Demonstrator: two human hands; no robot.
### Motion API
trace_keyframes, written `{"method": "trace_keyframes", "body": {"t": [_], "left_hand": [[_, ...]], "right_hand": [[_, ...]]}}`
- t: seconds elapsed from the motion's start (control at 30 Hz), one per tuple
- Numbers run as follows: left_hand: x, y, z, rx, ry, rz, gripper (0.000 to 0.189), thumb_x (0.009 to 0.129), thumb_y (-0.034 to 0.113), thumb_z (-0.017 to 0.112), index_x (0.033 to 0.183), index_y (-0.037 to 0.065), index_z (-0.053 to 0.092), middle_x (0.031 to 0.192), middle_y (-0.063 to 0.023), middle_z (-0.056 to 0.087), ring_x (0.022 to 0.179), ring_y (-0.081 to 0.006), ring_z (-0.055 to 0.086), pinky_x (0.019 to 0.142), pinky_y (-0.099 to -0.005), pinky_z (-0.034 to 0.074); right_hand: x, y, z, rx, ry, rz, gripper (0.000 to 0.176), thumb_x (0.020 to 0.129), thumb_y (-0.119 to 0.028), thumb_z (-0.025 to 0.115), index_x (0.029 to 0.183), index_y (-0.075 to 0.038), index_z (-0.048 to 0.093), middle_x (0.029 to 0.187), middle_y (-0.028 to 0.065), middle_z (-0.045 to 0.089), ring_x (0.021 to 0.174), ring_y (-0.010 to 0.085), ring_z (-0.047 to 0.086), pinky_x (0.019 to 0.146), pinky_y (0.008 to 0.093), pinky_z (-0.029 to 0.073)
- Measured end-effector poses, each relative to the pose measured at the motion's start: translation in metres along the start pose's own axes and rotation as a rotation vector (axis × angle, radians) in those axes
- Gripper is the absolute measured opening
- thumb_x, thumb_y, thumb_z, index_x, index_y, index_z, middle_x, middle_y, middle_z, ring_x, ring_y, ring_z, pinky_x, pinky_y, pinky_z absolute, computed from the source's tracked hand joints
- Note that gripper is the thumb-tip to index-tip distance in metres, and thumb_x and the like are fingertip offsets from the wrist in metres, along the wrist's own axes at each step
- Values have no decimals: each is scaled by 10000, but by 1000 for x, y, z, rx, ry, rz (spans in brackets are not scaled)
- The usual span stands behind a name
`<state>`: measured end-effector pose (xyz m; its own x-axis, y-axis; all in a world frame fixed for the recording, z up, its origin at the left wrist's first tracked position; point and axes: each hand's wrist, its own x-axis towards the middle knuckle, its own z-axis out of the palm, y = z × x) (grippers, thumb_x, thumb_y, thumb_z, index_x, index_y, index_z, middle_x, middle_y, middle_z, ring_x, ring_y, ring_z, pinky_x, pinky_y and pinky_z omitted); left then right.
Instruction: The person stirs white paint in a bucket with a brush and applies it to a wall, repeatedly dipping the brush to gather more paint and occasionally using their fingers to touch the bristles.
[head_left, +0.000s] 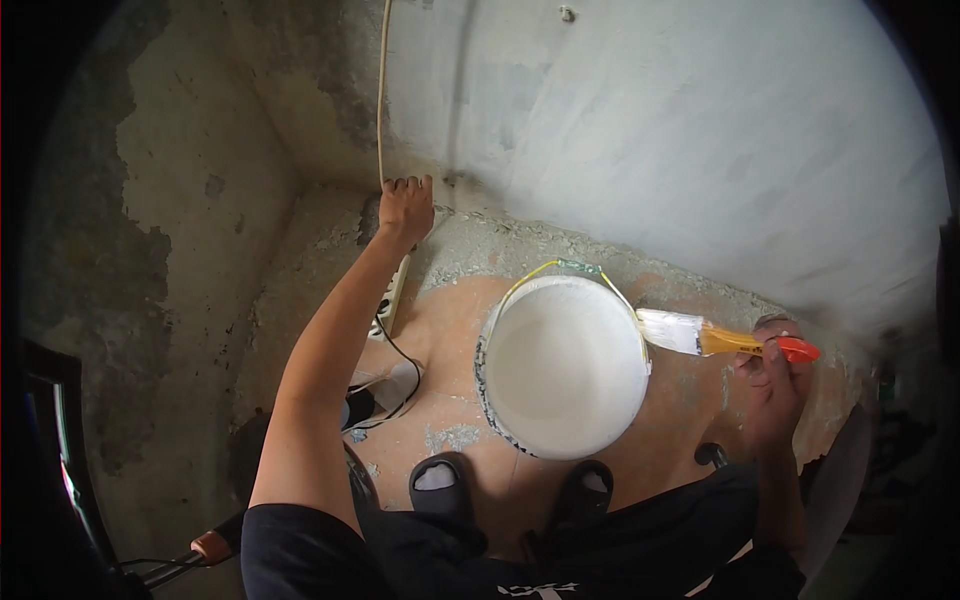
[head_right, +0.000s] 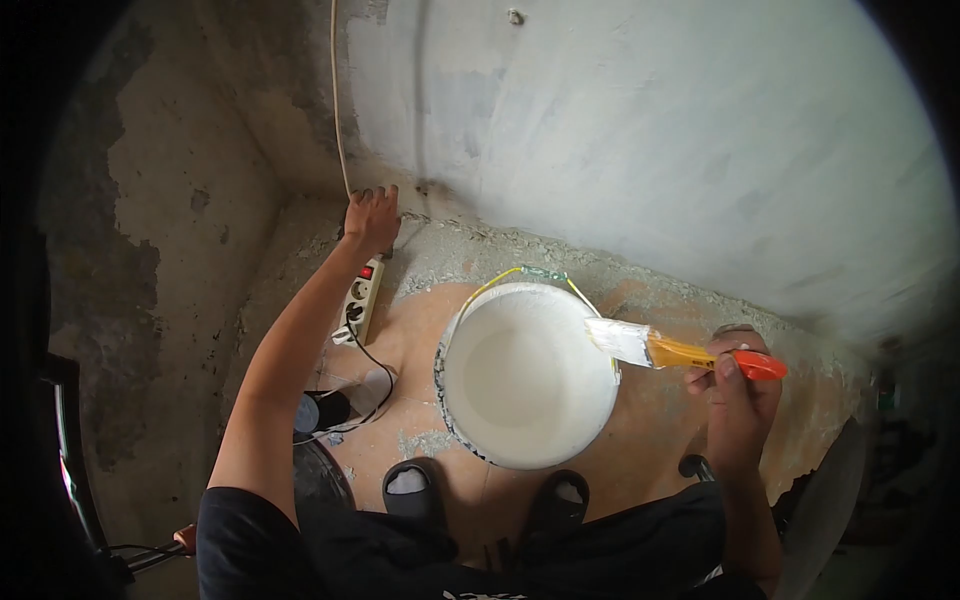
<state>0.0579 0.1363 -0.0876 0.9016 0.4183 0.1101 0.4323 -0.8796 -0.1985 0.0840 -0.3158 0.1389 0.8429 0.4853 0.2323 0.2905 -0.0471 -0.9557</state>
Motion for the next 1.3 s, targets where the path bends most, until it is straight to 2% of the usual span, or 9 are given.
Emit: {"method": "trace_keyframes", "body": {"t": [0.27, 0.33, 0.43, 0.57, 0.73, 1.03, 1.17, 1.23, 1.3], "left_hand": [[-14, -34, 24, 39, -166, -287, 511, 822, 289, 577, 1265, 66, 454, 1119, -114, 581, 1075, -265, 546, 936, -396, 367], [-17, -43, 15, 21, -188, -337, 346, 847, 177, 509, 1177, 74, 504, 1119, -99, 584, 1070, -234, 546, 913, -358, 362], [-16, -56, 24, -94, -175, -378, 458, 798, 242, 572, 1210, 56, 500, 1118, -128, 595, 1092, -279, 552, 943, -388, 374], [-20, -73, 29, -157, -111, -389, 436, 786, 253, 582, 1168, 53, 519, 1126, -136, 596, 1091, -270, 558, 936, -380, 385], [-29, -78, 30, -128, -95, -441, 285, 826, 202, 506, 1079, 88, 572, 1075, -117, 618, 1046, -244, 584, 887, -341, 408], [-35, -102, 37, -187, -99, -353, 364, 798, 215, 544, 1130, 65, 541, 1108, -135, 590, 1067, -297, 564, 909, -424, 428], [-53, -94, 38, -10, -75, -199, 333, 796, 206, 557, 1097, 61, 559, 1089, -134, 590, 1069, -288, 560, 919, -404, 418], [-61, -97, 21, -49, -245, -72, 310, 826, 139, 501, 1121, 67, 564, 1166, -134, 563, 1113, -262, 541, 970, -381, 386], [-59, -104, 26, -84, -211, -130, 300, 822, 136, 502, 1106, 71, 570, 1148, -132, 566, 1094, -263, 548, 971, -376, 383]], "right_hand": [[26, 7, 39, -136, -140, -82, 155, 919, -117, 518, 955, 28, 558, 954, 98, 531, 702, 145, 582, 640, 259, 509], [42, 11, 53, -142, -180, -160, 150, 918, -111, 530, 961, 29, 560, 978, 105, 536, 703, 143, 586, 625, 260, 506], [69, 11, 84, -316, -307, -480, 104, 868, -76, 599, 943, -5, 592, 955, 97, 562, 701, 154, 602, 599, 258, 505], [102, -8, 137, -909, -465, -1319, 173, 667, -56, 696, 828, -86, 639, 808, 38, 588, 720, 167, 611, 593, 238, 513], [159, -15, 194, -918, -221, -1719, 157, 672, -43, 663, 819, -90, 636, 787, 24, 585, 734, 154, 607, 593, 237, 520], [226, -27, 263, -950, 68, -1831, 85, 697, -46, 617, 746, -89, 561, 722, 7, 530, 743, 150, 558, 570, 233, 500], [232, -40, 288, -940, 134, -1940, 79, 703, -61, 602, 734, -104, 544, 718, 6, 516, 750, 155, 546, 570, 227, 490], [236, -42, 299, -949, 164, -1947, 79, 703, -66, 604, 733, -106, 543, 726, 9, 518, 759, 161, 546, 581, 231, 492], [242, -40, 309, -958, 193, -1952, 80, 702, -70, 607, 732, -107, 543, 735, 11, 520, 768, 168, 547, 593, 236, 494]]}}
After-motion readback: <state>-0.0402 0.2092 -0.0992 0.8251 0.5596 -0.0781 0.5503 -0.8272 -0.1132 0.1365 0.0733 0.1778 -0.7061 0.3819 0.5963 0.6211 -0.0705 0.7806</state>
